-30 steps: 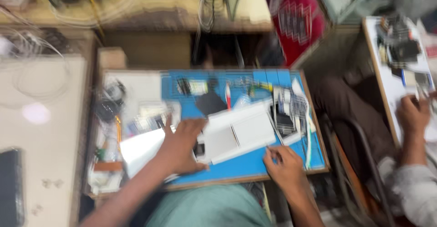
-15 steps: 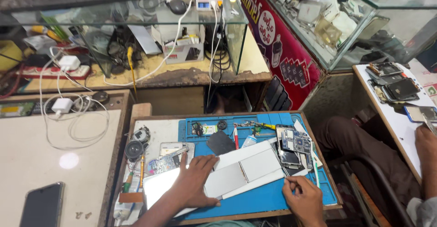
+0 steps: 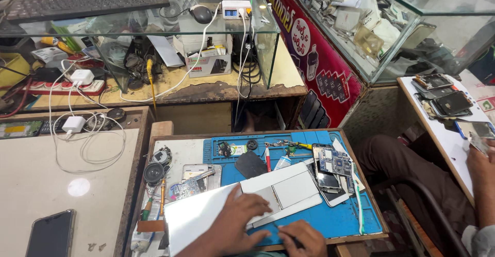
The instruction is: The person uses a toothbrush to clean the edges of a white rectangular electronic component on a blue mat. They then use a small metal tool to scrape and adjust the component's surface. The person continues to clean and scrape the component throughout the clip.
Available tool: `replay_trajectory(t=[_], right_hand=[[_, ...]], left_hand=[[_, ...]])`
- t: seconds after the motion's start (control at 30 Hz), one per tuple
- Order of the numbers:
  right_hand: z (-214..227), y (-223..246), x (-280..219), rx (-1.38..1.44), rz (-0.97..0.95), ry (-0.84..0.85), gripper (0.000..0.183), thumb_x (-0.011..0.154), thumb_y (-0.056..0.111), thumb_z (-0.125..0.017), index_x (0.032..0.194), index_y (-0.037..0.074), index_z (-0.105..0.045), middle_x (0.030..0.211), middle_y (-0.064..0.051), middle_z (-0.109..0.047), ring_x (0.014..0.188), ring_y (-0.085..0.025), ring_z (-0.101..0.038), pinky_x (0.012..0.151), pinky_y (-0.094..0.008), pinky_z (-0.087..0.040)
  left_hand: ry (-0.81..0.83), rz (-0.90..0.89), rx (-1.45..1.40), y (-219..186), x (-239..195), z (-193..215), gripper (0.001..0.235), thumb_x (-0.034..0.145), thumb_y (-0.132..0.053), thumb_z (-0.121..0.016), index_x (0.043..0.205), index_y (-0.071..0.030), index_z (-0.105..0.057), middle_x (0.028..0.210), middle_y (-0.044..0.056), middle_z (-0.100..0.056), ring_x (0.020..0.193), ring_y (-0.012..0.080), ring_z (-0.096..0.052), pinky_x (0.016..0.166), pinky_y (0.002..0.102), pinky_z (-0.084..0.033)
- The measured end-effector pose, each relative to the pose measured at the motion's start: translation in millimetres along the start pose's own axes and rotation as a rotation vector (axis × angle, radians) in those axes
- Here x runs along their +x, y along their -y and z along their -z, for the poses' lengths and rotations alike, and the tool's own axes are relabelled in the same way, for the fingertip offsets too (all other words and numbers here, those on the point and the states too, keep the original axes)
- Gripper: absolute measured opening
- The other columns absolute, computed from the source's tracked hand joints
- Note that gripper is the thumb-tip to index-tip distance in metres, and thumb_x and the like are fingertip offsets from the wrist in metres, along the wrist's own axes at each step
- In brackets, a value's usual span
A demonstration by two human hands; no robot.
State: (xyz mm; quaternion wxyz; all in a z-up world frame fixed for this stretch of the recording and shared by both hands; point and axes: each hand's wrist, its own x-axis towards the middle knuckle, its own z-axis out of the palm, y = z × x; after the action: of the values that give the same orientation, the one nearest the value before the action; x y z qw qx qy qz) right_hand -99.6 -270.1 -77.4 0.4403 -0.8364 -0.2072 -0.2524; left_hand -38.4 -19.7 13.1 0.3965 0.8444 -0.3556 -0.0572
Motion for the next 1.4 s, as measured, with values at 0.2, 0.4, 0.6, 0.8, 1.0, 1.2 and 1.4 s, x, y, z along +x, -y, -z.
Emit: replay_trajectory(t=[0.2, 0.4, 0.6, 0.8, 1.0, 1.2, 1.4], right_hand=[[-6.9, -6.5, -10.6, 0.064, 0.003, 0.072, 0.013, 0.081, 0.01, -0.085, 0.093, 0.005, -0.08, 0.077, -0.009, -0.074, 0.066, -0.015, -0.075, 0.055, -0.028, -0.057], [-7.8, -11.4, -12.8, 0.061, 0.081, 0.082, 0.015, 0.084, 0.015, -0.085, 0.095, 0.006, -0.08, 0.076, -0.008, -0.073, 0.064, -0.013, -0.073, 0.051, -0.025, -0.055], [-5.9, -6.2, -7.6, 0.044, 0.092, 0.089, 0.017, 0.085, 0.015, -0.085, 0.099, 0.006, -0.079, 0.08, -0.007, -0.074, 0.067, -0.012, -0.073, 0.054, -0.025, -0.056], [-1.3, 3.5, 2.1, 0.074, -0.111, 0.182, 0.025, 0.081, 0.011, -0.085, 0.104, 0.002, -0.079, 0.084, -0.009, -0.075, 0.07, -0.013, -0.074, 0.052, -0.026, -0.056], [1.9, 9.7, 14.2, 0.173, -0.129, 0.25, 0.019, 0.084, 0.006, -0.084, 0.102, 0.002, -0.079, 0.084, -0.009, -0.074, 0.066, -0.013, -0.069, 0.052, -0.027, -0.051], [12.6, 25.9, 25.7, 0.193, -0.067, 0.245, 0.013, 0.089, 0.005, -0.082, 0.101, 0.002, -0.078, 0.09, -0.009, -0.072, 0.073, -0.016, -0.068, 0.062, -0.029, -0.054], [21.3, 29.1, 24.3, 0.258, -0.129, 0.261, 0.011, 0.094, 0.009, -0.079, 0.104, 0.004, -0.075, 0.098, -0.009, -0.07, 0.074, -0.015, -0.065, 0.065, -0.028, -0.053]], left_hand=[[0.121, -0.02, -0.016, -11.8, -3.0, -4.1, 0.013, 0.089, -0.022, -0.075, 0.1, -0.014, -0.078, 0.104, 0.002, -0.074, 0.12, 0.0208, -0.062, 0.123, 0.066, -0.009], [0.114, -0.001, -0.028, -11.0, -2.4, -3.9, 0.011, 0.09, -0.021, -0.073, 0.096, -0.014, -0.078, 0.102, 0.002, -0.073, 0.115, 0.0216, -0.063, 0.123, 0.064, -0.008], [0.14, 0.013, -0.008, -8.7, -1.4, -2.4, 0.013, 0.092, -0.024, -0.072, 0.092, -0.012, -0.077, 0.096, 0.004, -0.071, 0.112, 0.0225, -0.063, 0.124, 0.063, -0.008], [0.117, 0.008, -0.017, -8.5, -2.6, 0.8, 0.014, 0.091, -0.025, -0.073, 0.094, -0.011, -0.076, 0.092, 0.005, -0.07, 0.11, 0.0232, -0.064, 0.124, 0.062, -0.011], [0.12, 0.006, -0.001, -5.6, -0.9, 0.5, 0.012, 0.09, -0.021, -0.072, 0.096, -0.011, -0.077, 0.093, 0.004, -0.072, 0.108, 0.0234, -0.064, 0.123, 0.062, -0.013], [0.011, -0.061, 0.06, 24.8, 0.9, -23.6, 0.013, 0.079, -0.022, -0.08, 0.089, -0.013, -0.078, 0.095, 0.004, -0.073, 0.107, 0.024, -0.066, 0.116, 0.06, -0.019], [-0.022, -0.106, 0.289, 90.9, 12.1, -63.2, 0.018, 0.066, -0.039, -0.085, 0.08, -0.026, -0.083, 0.093, -0.007, -0.077, 0.103, 0.0131, -0.07, 0.115, 0.062, -0.02]])
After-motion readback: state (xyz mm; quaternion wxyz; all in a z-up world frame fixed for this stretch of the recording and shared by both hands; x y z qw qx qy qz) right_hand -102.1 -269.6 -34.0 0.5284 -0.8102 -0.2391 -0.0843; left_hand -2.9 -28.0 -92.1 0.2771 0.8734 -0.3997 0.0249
